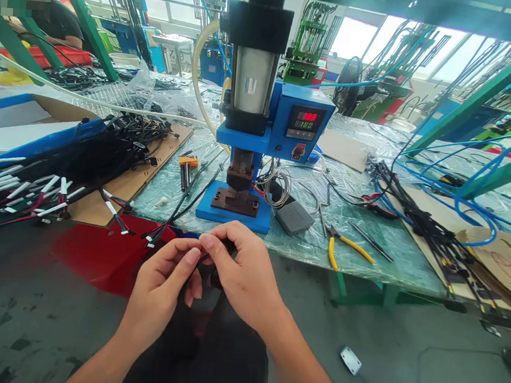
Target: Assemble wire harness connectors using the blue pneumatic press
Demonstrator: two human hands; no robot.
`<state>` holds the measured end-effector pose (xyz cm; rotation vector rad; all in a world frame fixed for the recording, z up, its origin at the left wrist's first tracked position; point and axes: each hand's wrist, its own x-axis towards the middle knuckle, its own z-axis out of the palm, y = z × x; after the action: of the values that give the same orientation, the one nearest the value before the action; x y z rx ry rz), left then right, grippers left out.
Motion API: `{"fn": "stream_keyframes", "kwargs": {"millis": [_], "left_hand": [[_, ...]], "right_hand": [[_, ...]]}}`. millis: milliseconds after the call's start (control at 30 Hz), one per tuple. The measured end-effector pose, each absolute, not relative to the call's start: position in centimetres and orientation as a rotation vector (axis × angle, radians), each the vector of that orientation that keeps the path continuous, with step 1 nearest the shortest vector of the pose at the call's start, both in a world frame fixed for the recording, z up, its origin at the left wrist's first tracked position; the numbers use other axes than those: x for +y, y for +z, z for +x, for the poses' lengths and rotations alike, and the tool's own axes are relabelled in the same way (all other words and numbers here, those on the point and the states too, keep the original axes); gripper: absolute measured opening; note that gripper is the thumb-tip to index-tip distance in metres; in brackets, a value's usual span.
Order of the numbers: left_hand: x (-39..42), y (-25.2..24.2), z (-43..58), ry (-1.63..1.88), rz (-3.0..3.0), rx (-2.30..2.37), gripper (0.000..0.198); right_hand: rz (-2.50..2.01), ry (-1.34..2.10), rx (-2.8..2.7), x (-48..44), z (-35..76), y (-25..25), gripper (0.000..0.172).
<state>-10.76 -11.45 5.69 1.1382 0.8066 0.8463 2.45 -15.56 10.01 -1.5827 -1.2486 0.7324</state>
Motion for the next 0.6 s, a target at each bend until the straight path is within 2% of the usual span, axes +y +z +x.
{"fn": "stream_keyframes", "kwargs": {"millis": [300, 600], "left_hand": [[-10.9, 4.6, -10.1, 0.891, 1.022, 0.802, 0.03], [-10.7, 4.6, -9.4, 0.894, 1.065, 0.827, 0.028]], "right_hand": [[-1.55, 0.841, -1.127, -15.6, 2.9, 9.0, 0.023], [-1.674, 0.75, -1.37, -16.6, 3.6, 8.9, 0.014]]}}
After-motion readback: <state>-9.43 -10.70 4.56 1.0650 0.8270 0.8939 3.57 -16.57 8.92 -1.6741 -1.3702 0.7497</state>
